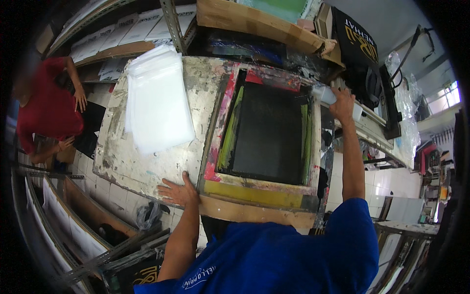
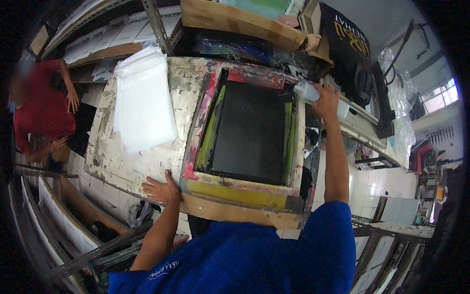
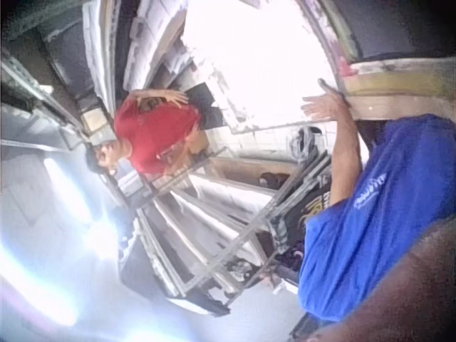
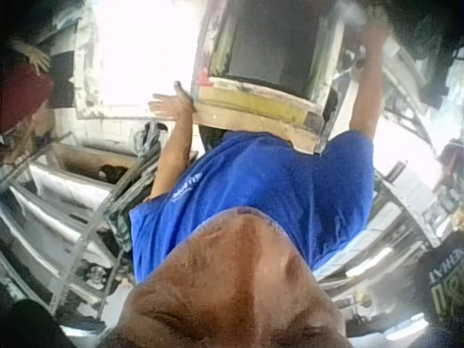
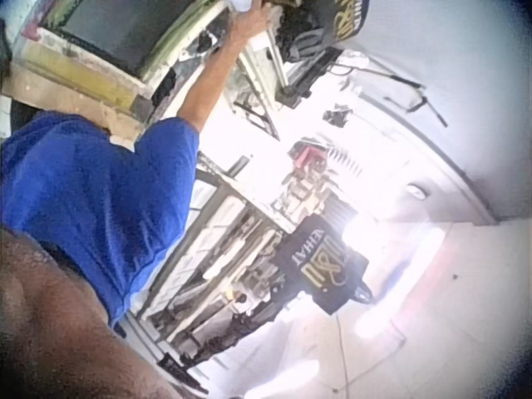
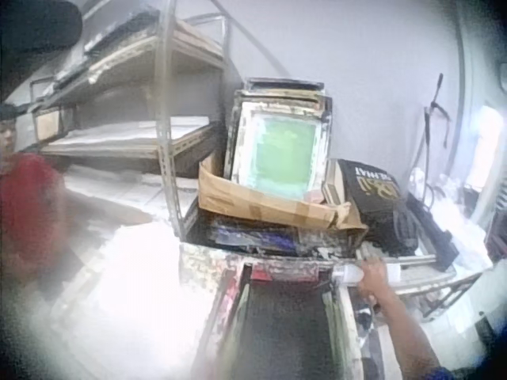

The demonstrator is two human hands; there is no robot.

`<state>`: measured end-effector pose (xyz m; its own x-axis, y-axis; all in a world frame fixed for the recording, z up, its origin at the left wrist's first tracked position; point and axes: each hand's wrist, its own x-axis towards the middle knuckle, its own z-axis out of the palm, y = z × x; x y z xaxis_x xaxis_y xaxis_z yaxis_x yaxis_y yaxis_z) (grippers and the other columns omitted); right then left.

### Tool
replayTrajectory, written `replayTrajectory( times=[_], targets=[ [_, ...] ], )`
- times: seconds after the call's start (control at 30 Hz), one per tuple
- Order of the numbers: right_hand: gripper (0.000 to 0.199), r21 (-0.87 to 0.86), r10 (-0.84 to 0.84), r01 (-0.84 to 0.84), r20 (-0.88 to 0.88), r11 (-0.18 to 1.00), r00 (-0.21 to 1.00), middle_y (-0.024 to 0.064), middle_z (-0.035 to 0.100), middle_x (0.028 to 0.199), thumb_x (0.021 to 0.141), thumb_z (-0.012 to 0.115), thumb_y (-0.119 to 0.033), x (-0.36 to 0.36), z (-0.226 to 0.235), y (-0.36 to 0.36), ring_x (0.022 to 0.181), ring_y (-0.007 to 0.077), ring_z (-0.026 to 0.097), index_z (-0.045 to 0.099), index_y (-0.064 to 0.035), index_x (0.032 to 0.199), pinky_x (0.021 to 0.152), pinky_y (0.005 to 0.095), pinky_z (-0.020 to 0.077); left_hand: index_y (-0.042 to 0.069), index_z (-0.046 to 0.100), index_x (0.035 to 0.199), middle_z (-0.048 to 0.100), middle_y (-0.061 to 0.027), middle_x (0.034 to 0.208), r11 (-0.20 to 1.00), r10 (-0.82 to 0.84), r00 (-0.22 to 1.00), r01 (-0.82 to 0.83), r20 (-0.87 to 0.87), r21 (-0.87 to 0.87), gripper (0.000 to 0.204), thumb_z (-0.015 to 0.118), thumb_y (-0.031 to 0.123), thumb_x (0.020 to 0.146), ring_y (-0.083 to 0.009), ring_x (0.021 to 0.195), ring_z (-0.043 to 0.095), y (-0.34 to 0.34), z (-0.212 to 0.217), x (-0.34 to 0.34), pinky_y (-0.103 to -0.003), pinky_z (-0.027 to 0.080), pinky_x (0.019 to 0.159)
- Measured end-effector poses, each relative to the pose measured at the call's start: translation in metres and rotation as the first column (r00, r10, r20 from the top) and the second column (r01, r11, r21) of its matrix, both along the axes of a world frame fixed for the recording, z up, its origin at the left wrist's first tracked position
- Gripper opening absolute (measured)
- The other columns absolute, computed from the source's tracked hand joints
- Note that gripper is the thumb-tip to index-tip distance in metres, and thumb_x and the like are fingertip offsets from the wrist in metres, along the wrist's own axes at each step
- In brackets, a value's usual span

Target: The person performs a screen printing task by placing white papers under a screen frame, applying ink with a squeegee, and lifting the frame to reveal the print. The person then moves printed papers to a drying rack and later applies a liquid to the screen to clean it.

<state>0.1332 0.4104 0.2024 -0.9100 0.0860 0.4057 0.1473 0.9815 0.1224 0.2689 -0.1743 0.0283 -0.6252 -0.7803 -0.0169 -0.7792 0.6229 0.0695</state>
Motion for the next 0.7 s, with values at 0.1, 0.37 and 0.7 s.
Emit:
replayTrajectory(
  times=[0.1, 0.37, 0.7],
  targets=[
    [0.052, -0.063, 0.02, -0.02, -0.01, 0.998, 1.0, 0.0172, 0.064, 0.098, 0.063, 0.062, -0.01, 0.019, 0.007, 0.003, 0.1, 0.0373, 0.058, 0.068, -0.0114, 0.114, 0.084, 0.0499, 0.0401, 0.01, 0.023, 0.159, 0.012, -0.0259, 0.164, 1.0, 0.003, 1.0, -0.004, 0.012, 0.003, 0.106, 0.034, 0.086, 0.085, -0.0418, 0.152, 0.009, -0.002, -0.002, -0.001, -0.057, 0.006, 0.121],
    [0.041, -0.052, 0.25, -0.245, 0.218, 0.968, 0.943, 0.0123, 0.062, 0.091, 0.057, 0.071, -0.007, 0.096, 0.04, -0.032, 0.095, 0.0335, 0.057, 0.07, -0.0096, 0.098, 0.081, 0.045, 0.0397, 0.012, 0.024, 0.158, 0.014, -0.0246, 0.163, 1.0, 0.025, 1.0, -0.025, 0.011, -0.012, 0.106, 0.035, 0.087, 0.084, -0.0415, 0.151, 0.012, -0.001, -0.006, -0.002, -0.058, 0.01, 0.12],
    [0.043, -0.228, 0.44, -0.395, 0.203, 0.89, 0.875, 0.0079, 0.06, 0.088, 0.054, 0.07, -0.004, 0.125, 0.042, -0.135, 0.089, 0.0268, 0.053, 0.071, -0.0117, 0.096, 0.076, 0.0409, 0.0356, 0.013, 0.025, 0.158, 0.015, -0.0229, 0.164, 0.998, 0.035, 0.999, -0.035, -0.005, -0.047, 0.105, 0.036, 0.087, 0.084, -0.0405, 0.151, 0.013, -0.006, -0.017, -0.004, -0.057, 0.012, 0.12]
  ],
)
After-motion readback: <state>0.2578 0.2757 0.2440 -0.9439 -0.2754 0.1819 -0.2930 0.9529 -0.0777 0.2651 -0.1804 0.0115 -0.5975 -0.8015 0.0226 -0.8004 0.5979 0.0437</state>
